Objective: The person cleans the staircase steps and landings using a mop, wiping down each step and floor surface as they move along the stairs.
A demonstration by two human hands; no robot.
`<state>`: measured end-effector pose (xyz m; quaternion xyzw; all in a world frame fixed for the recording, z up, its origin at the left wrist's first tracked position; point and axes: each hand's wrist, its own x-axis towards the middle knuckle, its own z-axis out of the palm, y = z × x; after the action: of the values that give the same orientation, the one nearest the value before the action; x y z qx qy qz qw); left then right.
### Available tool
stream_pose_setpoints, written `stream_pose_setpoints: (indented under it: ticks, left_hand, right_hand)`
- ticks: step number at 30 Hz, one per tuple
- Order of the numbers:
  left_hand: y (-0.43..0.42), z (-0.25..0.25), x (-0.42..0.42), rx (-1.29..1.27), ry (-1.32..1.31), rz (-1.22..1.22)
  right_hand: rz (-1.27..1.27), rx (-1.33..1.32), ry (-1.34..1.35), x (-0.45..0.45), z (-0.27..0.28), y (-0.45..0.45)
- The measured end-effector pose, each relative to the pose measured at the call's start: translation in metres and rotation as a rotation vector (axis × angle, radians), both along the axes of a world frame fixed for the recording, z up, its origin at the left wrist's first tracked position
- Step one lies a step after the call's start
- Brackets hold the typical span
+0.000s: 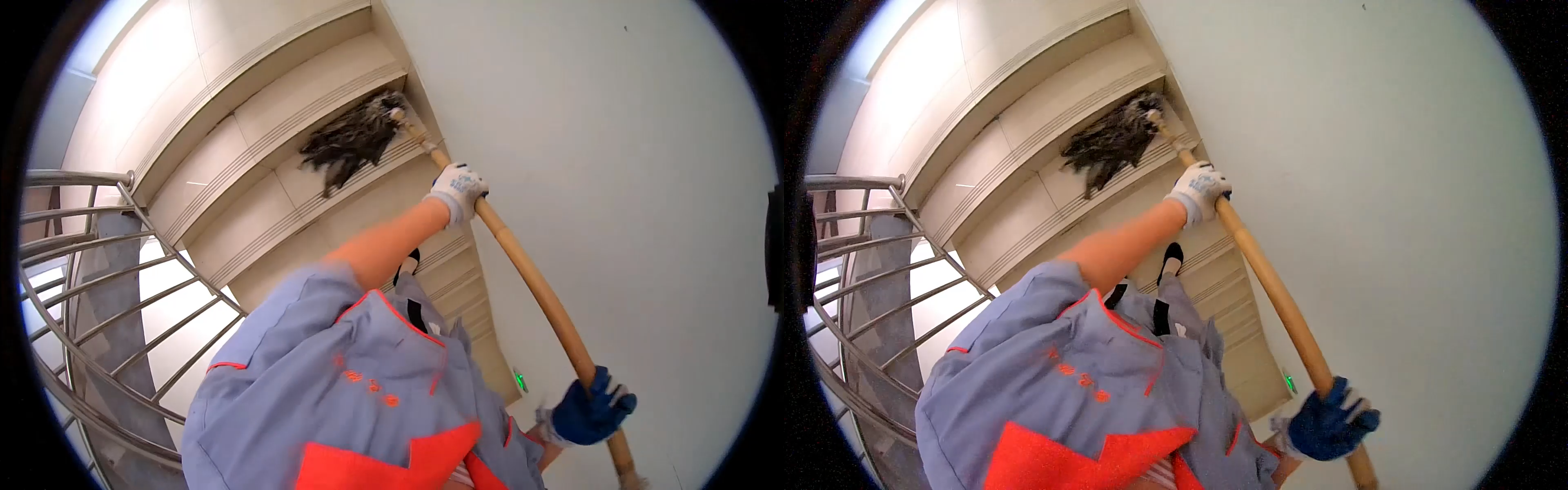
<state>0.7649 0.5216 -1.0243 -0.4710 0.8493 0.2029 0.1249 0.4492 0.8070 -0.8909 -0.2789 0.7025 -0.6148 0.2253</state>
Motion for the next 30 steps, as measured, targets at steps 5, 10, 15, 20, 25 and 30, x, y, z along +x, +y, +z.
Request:
stream_pose_setpoints:
  ticks: [5,10,15,20,25,30]
  left_hand:
    - [-0.010,-0.034,0.009,0.124,-0.100,-0.038]
    - [-0.013,-0.038,-0.024,0.320,-0.121,-0.180]
    - [0.018,-0.013,-0.046,0.456,-0.076,-0.133]
    - [0.030,0.007,-0.012,0.421,-0.061,0.004]
    - [0.060,0.028,0.049,0.404,-0.086,0.159]
    - [0.098,0.031,0.121,0.301,-0.157,0.297]
  right_hand:
    - [-0.160,-0.094,-0.287,0.102,0.041,-0.060]
    - [0.059,0.038,-0.082,0.023,0.044,-0.023]
    - [0.112,0.047,0.180,-0.077,0.002,0.008]
    - [0.034,0.034,0.058,-0.077,-0.011,-0.022]
    - [0.121,-0.098,-0.469,-0.027,0.000,-0.078]
    - [0.292,-0.312,-1.077,0.064,0.017,-0.131]
